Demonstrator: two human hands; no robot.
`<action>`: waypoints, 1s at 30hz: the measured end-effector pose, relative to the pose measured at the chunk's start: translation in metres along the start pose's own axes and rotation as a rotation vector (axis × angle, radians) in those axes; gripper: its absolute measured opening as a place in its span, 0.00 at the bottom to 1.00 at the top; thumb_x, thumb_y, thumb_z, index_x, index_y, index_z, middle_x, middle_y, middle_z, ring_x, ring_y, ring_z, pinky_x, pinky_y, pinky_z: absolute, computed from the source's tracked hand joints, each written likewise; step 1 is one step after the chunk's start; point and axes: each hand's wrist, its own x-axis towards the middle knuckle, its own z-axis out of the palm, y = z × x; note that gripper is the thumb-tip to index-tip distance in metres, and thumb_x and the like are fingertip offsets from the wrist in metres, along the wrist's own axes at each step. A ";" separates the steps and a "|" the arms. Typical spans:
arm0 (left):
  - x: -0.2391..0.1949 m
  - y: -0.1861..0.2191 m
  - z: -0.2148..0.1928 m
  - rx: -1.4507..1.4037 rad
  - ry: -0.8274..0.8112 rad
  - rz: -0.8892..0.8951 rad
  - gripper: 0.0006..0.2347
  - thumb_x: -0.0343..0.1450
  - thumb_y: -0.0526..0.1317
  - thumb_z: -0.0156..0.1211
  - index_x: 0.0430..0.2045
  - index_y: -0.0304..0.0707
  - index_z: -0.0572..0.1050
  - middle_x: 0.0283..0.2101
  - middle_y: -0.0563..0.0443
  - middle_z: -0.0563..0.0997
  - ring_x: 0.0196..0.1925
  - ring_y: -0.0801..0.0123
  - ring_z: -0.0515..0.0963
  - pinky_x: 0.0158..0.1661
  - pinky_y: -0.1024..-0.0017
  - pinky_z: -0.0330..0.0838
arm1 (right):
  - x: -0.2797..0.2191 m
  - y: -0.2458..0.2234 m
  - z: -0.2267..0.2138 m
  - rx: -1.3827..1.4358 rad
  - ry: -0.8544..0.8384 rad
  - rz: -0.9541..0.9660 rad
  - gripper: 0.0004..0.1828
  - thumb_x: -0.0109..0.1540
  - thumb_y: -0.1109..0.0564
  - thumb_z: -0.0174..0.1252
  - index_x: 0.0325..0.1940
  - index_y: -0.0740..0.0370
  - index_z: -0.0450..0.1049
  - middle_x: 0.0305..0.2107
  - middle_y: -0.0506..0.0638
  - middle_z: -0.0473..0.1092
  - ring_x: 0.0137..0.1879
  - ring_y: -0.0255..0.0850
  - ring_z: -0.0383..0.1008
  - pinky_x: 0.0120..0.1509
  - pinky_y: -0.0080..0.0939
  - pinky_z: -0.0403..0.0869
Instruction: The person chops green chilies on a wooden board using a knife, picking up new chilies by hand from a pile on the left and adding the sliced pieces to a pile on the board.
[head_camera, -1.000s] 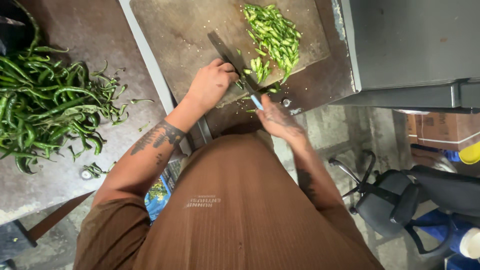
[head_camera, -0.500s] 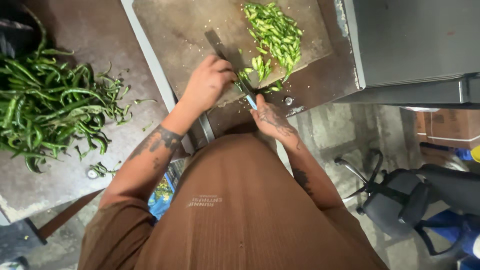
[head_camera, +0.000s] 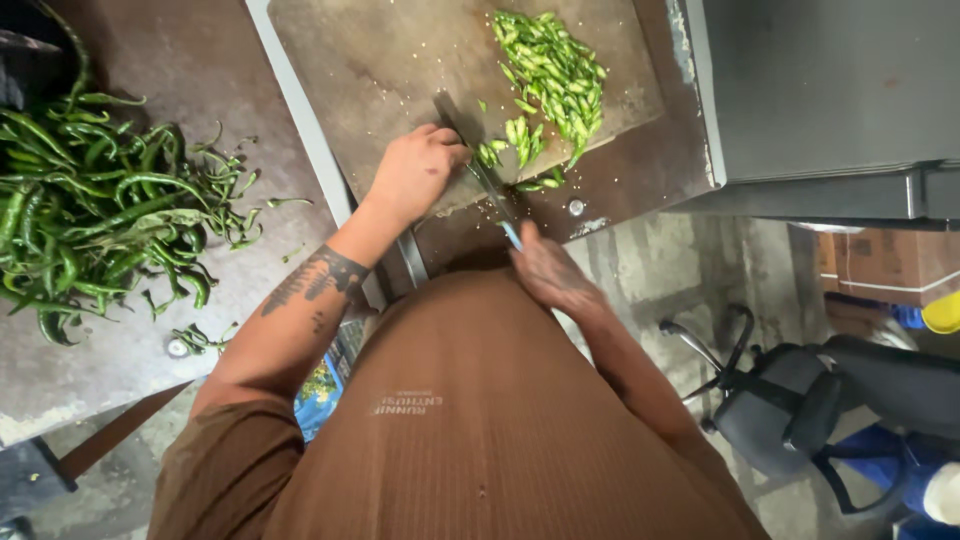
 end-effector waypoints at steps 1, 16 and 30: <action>-0.001 0.000 0.000 -0.001 -0.005 0.008 0.07 0.65 0.36 0.59 0.32 0.45 0.83 0.39 0.52 0.81 0.45 0.57 0.78 0.42 0.62 0.76 | 0.009 0.002 0.005 -0.008 0.065 -0.059 0.13 0.68 0.52 0.52 0.47 0.63 0.61 0.29 0.68 0.71 0.39 0.68 0.74 0.41 0.65 0.70; -0.008 -0.001 -0.002 -0.072 0.009 0.012 0.07 0.67 0.35 0.58 0.34 0.43 0.82 0.39 0.53 0.82 0.46 0.57 0.78 0.46 0.63 0.75 | 0.007 0.011 0.008 -0.099 0.148 -0.163 0.14 0.69 0.52 0.53 0.48 0.65 0.61 0.29 0.67 0.73 0.39 0.68 0.75 0.41 0.62 0.72; -0.008 -0.007 -0.004 -0.084 0.014 0.016 0.05 0.68 0.37 0.61 0.33 0.40 0.81 0.38 0.51 0.83 0.46 0.55 0.78 0.45 0.61 0.75 | 0.007 0.014 0.006 -0.079 0.077 -0.186 0.15 0.68 0.53 0.53 0.47 0.68 0.62 0.29 0.68 0.73 0.38 0.66 0.76 0.39 0.62 0.72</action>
